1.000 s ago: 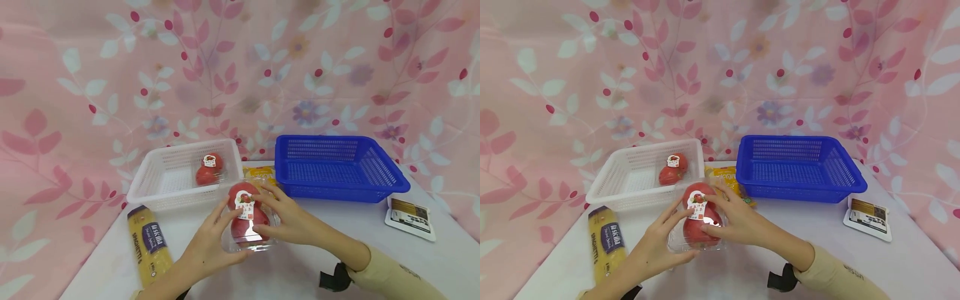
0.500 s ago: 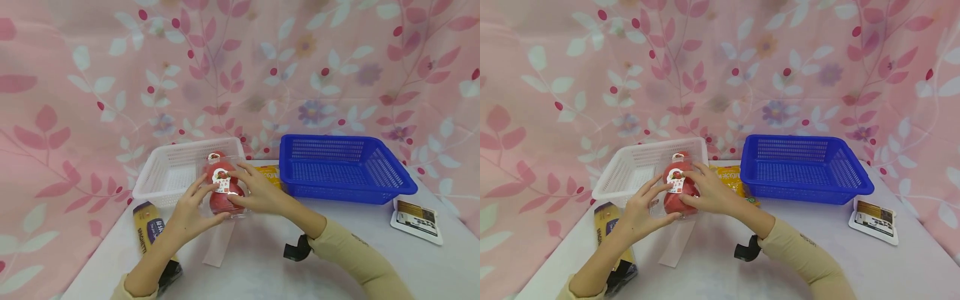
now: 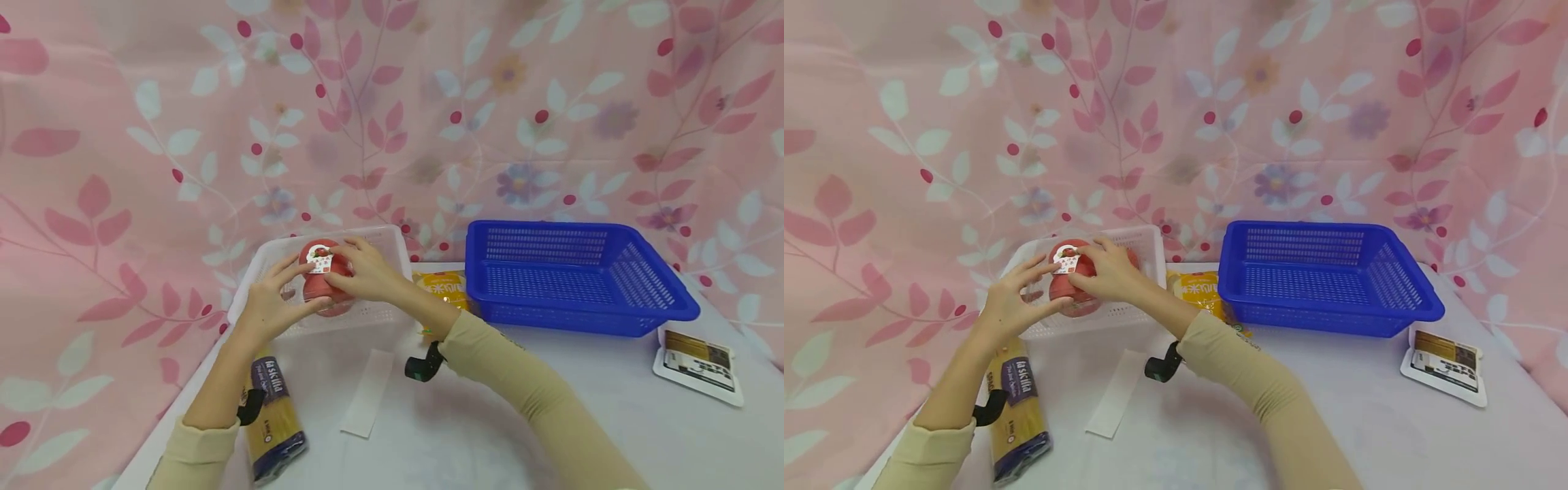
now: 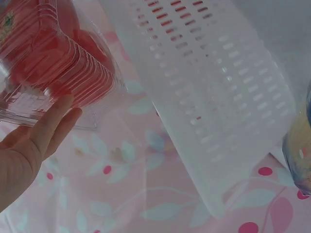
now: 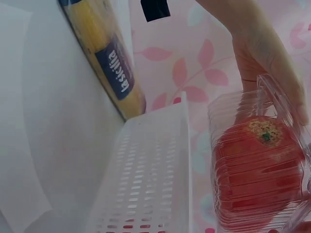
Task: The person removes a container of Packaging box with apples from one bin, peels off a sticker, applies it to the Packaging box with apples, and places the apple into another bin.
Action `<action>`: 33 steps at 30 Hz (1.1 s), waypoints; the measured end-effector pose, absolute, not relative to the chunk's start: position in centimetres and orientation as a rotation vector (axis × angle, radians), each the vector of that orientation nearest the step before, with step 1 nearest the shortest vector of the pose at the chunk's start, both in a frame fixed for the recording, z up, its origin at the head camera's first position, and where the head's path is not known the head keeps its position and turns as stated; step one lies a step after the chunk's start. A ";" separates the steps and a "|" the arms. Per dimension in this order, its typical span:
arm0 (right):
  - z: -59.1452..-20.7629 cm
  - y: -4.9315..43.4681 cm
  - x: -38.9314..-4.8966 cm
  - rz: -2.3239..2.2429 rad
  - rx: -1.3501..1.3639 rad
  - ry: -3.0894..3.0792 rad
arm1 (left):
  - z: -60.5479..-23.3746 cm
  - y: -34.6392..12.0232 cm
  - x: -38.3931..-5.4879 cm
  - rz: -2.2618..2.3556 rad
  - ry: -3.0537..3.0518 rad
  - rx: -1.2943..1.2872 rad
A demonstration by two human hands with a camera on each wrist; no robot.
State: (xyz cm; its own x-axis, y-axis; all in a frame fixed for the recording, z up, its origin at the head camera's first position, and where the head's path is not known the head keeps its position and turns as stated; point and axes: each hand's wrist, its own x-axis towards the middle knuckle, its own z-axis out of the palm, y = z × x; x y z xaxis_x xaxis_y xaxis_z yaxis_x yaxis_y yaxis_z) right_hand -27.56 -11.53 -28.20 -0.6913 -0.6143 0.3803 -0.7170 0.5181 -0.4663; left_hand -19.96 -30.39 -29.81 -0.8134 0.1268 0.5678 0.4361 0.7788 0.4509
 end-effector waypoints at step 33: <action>-33.5 -21.7 -35.3 1.013 1.270 -2.681 | -34.0 -40.1 -27.1 -1.087 -2.774 0.014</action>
State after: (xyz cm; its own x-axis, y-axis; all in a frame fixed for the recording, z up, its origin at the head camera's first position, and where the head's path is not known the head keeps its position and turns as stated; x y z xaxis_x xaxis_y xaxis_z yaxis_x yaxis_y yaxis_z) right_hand -35.28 -21.68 -33.53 -0.6717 -0.6909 0.2674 -0.6951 0.4628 -0.5502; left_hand -27.13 -40.07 -33.98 -0.9869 -0.0677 0.1466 0.0499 0.7353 0.6759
